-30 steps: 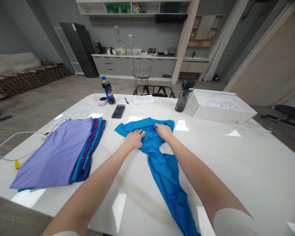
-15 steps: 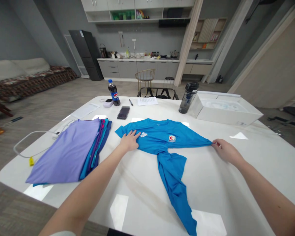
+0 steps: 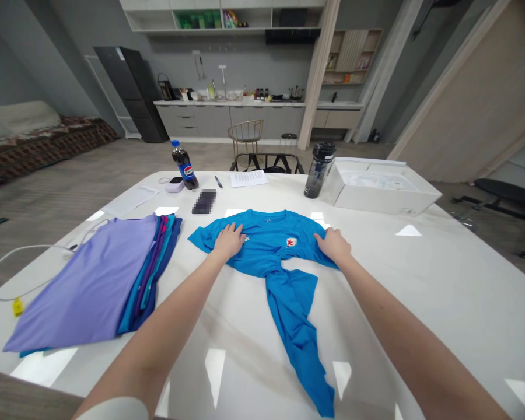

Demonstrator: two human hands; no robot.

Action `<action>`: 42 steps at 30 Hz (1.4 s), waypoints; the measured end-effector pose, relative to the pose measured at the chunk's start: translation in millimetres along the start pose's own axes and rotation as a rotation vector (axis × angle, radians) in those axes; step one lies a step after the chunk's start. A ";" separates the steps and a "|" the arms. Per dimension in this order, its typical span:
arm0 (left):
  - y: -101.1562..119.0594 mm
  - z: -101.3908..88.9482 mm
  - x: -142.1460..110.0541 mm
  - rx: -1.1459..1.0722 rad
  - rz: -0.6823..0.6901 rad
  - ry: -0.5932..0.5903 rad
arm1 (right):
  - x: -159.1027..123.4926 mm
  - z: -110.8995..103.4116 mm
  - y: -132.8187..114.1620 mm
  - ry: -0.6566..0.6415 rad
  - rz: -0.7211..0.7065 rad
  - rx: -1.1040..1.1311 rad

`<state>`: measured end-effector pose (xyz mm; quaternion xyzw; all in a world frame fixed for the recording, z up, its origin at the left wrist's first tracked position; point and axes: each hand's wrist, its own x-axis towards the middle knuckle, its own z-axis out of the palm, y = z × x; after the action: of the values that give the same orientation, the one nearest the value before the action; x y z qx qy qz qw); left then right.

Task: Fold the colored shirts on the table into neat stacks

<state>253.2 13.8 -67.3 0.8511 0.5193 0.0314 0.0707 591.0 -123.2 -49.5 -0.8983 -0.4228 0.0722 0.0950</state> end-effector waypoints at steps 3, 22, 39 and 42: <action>3.4 8.8 15.2 -0.032 -0.009 -0.013 | 10.4 10.4 -7.2 0.020 -0.046 -0.074; 10.0 25.5 194.4 -0.064 -0.037 0.033 | 156.0 24.9 -9.6 0.205 -0.041 -0.217; 131.1 -9.2 21.9 -0.182 0.491 0.054 | 0.7 14.7 -23.8 -0.020 -0.645 0.058; 131.8 -10.3 6.3 -0.195 0.507 0.064 | -3.4 13.8 -30.5 -0.033 -0.570 -0.037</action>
<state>370.7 -39.1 -37.1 0.9417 0.2863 0.1245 0.1256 563.2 -105.3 -55.7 -0.7436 -0.6610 0.0493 0.0882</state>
